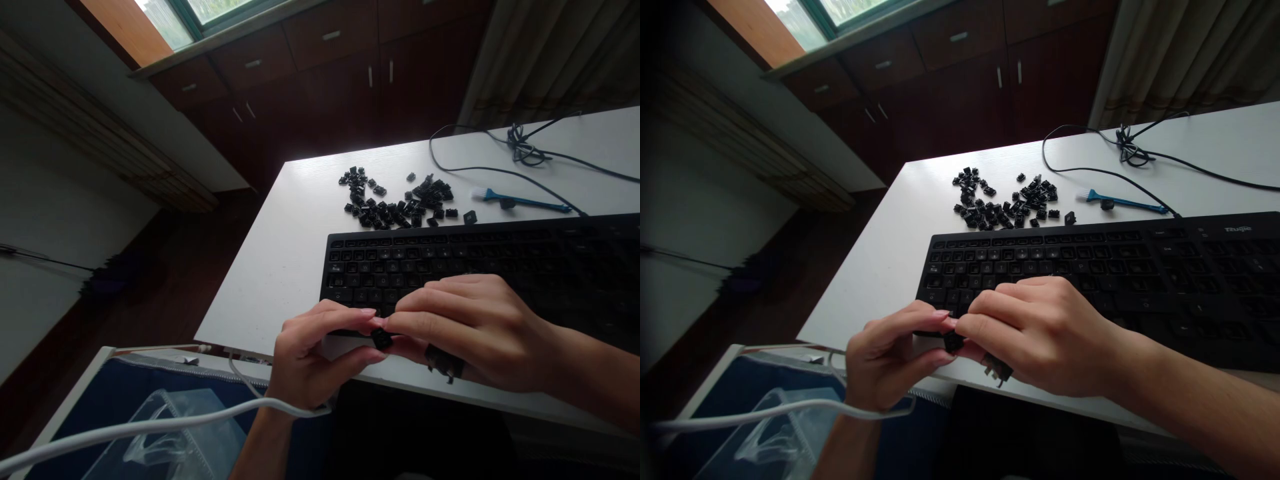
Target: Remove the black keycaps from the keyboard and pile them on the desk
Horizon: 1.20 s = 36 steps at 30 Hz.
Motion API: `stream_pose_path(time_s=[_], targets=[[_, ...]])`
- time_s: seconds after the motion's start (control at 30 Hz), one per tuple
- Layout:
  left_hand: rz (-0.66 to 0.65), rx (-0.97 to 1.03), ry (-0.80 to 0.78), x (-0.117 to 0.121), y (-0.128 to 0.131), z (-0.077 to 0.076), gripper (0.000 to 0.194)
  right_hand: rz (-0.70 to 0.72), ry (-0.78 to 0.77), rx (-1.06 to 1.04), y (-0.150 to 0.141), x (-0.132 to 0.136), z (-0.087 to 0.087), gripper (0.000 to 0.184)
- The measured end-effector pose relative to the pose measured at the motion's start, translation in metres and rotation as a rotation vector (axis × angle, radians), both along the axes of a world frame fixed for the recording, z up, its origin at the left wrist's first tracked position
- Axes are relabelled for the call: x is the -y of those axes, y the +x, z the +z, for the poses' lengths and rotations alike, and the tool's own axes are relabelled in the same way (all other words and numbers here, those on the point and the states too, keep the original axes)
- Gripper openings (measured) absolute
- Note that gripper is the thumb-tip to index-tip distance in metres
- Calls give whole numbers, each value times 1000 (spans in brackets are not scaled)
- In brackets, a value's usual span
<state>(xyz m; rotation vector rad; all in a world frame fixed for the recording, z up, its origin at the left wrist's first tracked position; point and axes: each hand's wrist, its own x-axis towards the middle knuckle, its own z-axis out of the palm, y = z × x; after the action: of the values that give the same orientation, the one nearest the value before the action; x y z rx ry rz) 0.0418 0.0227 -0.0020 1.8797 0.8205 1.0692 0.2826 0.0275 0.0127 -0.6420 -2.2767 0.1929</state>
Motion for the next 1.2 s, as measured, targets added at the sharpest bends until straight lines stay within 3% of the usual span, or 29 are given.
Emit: stream_pose_path(time_s=[0.3,0.53,1.2], targets=[[-41,99,-5,-1,1,-2,30,37,-37,9,2,0,0,19],[-20,150,-76,1,-1,-6,38,39,-61,-10,0,1,0,16],[-75,127,-30,-3,1,2,30,31,-60,-3,-1,2,-1,14]])
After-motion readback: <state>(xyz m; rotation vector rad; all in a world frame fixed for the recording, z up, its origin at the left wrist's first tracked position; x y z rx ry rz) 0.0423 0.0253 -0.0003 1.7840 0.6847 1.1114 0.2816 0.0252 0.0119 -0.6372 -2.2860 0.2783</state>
